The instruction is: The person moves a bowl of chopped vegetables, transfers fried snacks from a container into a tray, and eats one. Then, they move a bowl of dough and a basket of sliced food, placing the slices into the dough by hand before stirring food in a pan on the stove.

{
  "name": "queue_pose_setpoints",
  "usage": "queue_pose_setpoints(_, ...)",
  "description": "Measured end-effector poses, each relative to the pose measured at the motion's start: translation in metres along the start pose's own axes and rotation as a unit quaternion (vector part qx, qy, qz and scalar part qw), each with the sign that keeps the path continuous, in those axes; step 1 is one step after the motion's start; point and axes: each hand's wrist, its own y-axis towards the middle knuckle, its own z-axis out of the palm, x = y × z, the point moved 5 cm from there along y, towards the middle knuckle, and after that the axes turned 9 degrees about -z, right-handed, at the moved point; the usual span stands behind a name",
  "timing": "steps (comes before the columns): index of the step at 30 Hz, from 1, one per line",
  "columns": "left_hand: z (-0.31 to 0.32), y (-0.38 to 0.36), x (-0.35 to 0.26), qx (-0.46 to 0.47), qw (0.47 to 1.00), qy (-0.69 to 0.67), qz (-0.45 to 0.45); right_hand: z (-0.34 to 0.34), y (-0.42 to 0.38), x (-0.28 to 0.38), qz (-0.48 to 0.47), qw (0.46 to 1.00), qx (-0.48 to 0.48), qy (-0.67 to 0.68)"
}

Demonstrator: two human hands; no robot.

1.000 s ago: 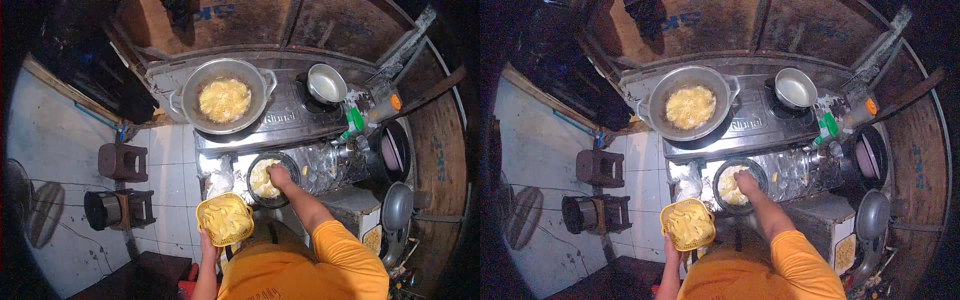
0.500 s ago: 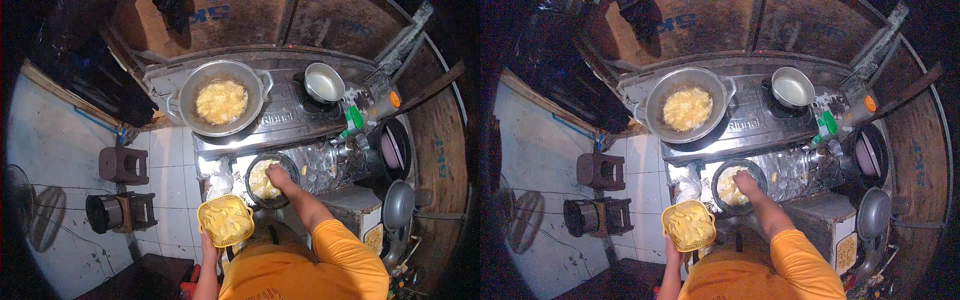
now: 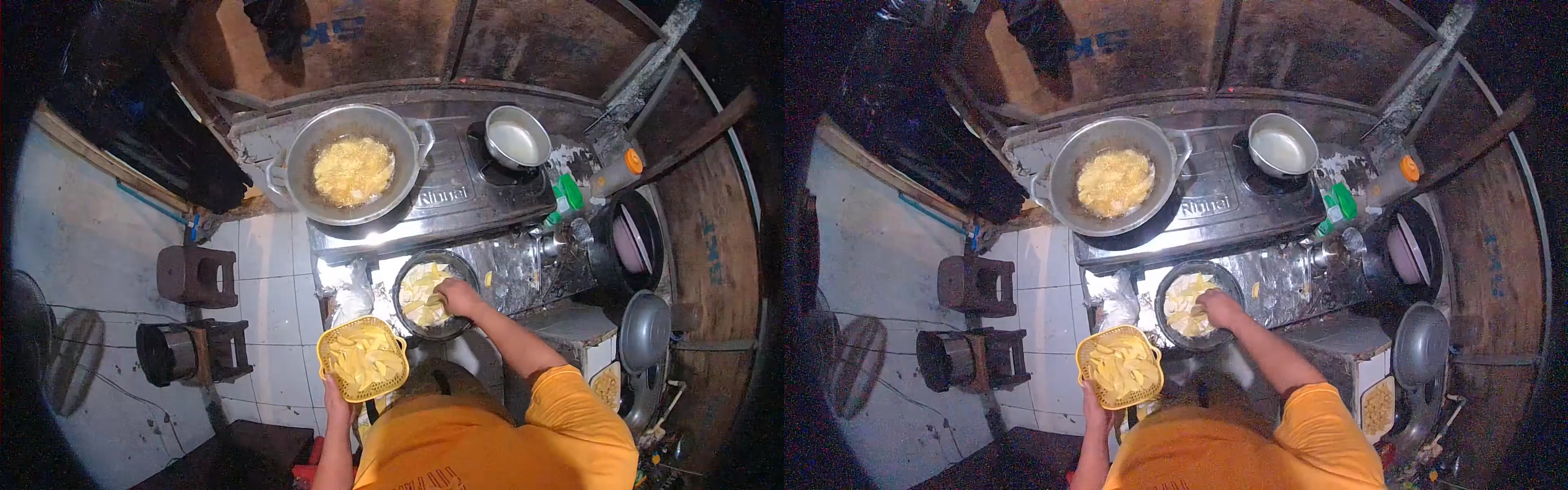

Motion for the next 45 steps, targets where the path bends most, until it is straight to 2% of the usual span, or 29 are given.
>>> queue_pose_setpoints(2,0.003,-0.002,-0.002,-0.023,1.0,0.001,-0.01,-0.01,-0.009,-0.001,0.011,1.0,-0.022,0.009)
queue_pose_setpoints(4,0.001,0.003,0.0,-0.008,1.0,0.003,0.004,-0.024,-0.022,-0.008,0.115,0.975,-0.104,0.158)
queue_pose_setpoints(5,0.003,0.003,-0.001,0.001,1.0,0.006,0.016,-0.028,-0.026,-0.008,0.116,0.975,-0.106,0.156)
queue_pose_setpoints(7,0.007,0.002,-0.002,0.016,1.0,0.008,0.021,-0.034,-0.035,-0.012,0.151,0.947,-0.143,0.243)
queue_pose_setpoints(11,0.012,0.002,-0.001,0.014,1.0,0.002,0.008,-0.035,-0.038,-0.015,0.201,0.93,-0.156,0.267)
queue_pose_setpoints(13,0.014,0.005,0.002,0.028,1.0,0.003,0.013,-0.04,-0.037,-0.01,0.23,0.907,-0.14,0.323)
queue_pose_setpoints(18,0.008,0.013,0.011,0.057,0.998,-0.003,0.015,-0.059,-0.032,0.012,0.205,0.928,-0.153,0.272)
queue_pose_setpoints(20,0.01,0.009,0.013,0.026,0.999,-0.018,0.0,-0.063,-0.028,0.016,0.193,0.937,-0.15,0.25)
queue_pose_setpoints(22,0.006,0.014,0.018,0.039,0.999,-0.017,0.014,-0.053,-0.024,0.019,0.225,0.859,-0.117,0.444)
queue_pose_setpoints(23,0.006,0.014,0.017,0.053,0.998,-0.016,0.027,-0.048,-0.021,0.016,0.225,0.859,-0.116,0.444)
queue_pose_setpoints(25,0.003,0.011,0.018,0.052,0.998,-0.014,0.026,-0.036,-0.013,0.01,0.215,0.763,-0.159,0.588)
queue_pose_setpoints(26,0.004,0.009,0.017,0.053,0.998,-0.011,0.024,-0.039,-0.013,0.011,0.214,0.764,-0.157,0.589)
queue_pose_setpoints(28,0.003,0.005,0.016,0.034,0.999,-0.027,0.011,-0.049,-0.016,0.01,0.202,0.808,-0.152,0.532)
queue_pose_setpoints(30,-0.005,0.005,0.019,0.016,0.999,-0.042,-0.005,-0.052,-0.02,0.002,0.192,0.816,-0.182,0.514)
queue_pose_setpoints(32,-0.007,0.006,0.018,0.049,0.998,-0.035,0.014,-0.06,-0.029,-0.014,0.24,0.851,-0.23,0.406)
queue_pose_setpoints(34,-0.006,0.003,0.016,0.04,0.999,-0.027,0.019,-0.061,-0.034,-0.022,0.245,0.869,-0.233,0.362)
queue_pose_setpoints(36,0.0,-0.003,0.01,0.029,0.999,-0.017,0.024,-0.055,-0.036,-0.033,0.232,0.911,-0.245,0.24)
queue_pose_setpoints(37,0.003,-0.006,0.009,0.014,0.999,-0.022,0.023,-0.047,-0.034,-0.036,0.231,0.911,-0.243,0.24)
queue_pose_setpoints(39,0.003,-0.007,0.008,-0.001,0.999,-0.027,0.022,-0.044,-0.024,-0.022,0.204,0.945,-0.207,0.152)
queue_pose_setpoints(40,0.003,-0.007,0.009,0.017,0.999,-0.02,0.027,-0.036,-0.019,-0.016,0.21,0.942,-0.185,0.185)
queue_pose_setpoints(42,0.003,-0.009,0.009,0.031,0.999,-0.011,0.03,-0.014,0.008,-0.009,0.154,0.974,-0.115,0.118)
queue_pose_setpoints(45,0.01,-0.018,0.002,0.028,0.999,-0.002,0.029,0.026,0.046,-0.016,0.155,0.98,-0.101,0.079)
